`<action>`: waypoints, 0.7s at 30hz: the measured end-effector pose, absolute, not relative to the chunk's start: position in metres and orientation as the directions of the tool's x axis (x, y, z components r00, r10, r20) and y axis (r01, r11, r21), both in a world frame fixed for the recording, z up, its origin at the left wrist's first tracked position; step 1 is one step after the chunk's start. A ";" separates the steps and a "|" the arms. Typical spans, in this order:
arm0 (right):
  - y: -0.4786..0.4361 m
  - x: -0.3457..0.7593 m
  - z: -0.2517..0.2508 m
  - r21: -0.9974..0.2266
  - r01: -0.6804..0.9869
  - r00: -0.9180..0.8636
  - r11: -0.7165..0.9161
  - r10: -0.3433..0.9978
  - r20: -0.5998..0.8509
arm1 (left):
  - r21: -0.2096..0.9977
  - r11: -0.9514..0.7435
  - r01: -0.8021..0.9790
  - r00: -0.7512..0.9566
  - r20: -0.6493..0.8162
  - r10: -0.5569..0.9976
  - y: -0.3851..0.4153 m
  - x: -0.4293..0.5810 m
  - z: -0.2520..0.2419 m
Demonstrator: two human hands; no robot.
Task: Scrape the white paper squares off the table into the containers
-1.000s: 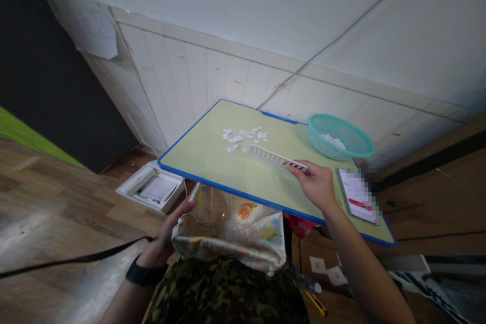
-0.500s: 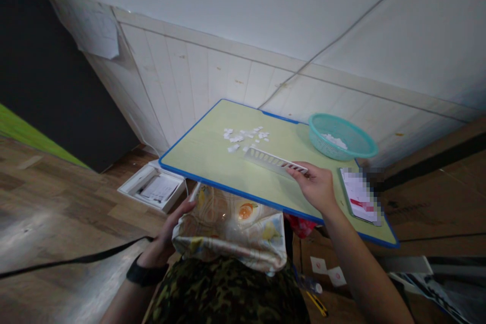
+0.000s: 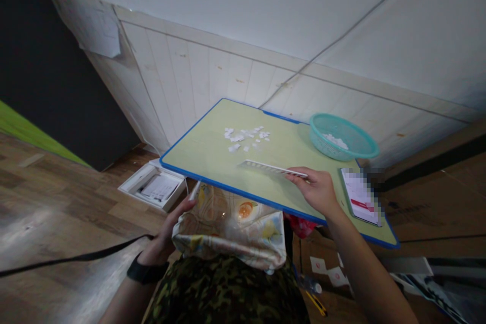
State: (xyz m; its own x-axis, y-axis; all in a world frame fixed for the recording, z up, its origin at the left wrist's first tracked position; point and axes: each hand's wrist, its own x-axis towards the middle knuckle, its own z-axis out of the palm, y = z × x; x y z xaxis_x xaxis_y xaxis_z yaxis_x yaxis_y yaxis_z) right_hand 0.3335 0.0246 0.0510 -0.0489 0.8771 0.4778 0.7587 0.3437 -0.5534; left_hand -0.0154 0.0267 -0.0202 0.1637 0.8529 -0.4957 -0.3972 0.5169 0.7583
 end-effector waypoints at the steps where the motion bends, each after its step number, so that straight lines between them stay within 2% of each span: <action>1: 0.022 0.334 0.052 -0.549 0.760 -0.063 0.348 0.880 0.471 | 0.753 0.528 -0.392 0.180 -0.500 0.847 0.027 -0.016 -0.022; 12: -0.001 0.338 0.062 -0.601 0.722 -0.136 0.343 0.922 0.364 | 0.717 0.560 -0.414 0.250 -0.502 0.828 0.028 -0.017 -0.024; 17: 0.002 0.335 0.060 -0.588 0.735 -0.072 0.338 0.901 0.428 | 0.720 0.546 -0.429 0.240 -0.492 0.837 0.028 -0.016 -0.021; 21: 0.002 0.330 0.060 -0.574 0.733 -0.096 0.364 0.891 0.443 | 0.725 0.527 -0.444 0.211 -0.487 0.848 0.026 -0.015 -0.015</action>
State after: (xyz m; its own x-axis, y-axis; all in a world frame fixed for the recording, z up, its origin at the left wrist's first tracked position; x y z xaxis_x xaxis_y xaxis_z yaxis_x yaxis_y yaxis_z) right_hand 0.3301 0.0017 0.0604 -0.0955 0.8912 0.4434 0.7335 0.3641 -0.5740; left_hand -0.0145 0.0263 -0.0146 0.2114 0.8477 -0.4865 -0.4442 0.5267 0.7248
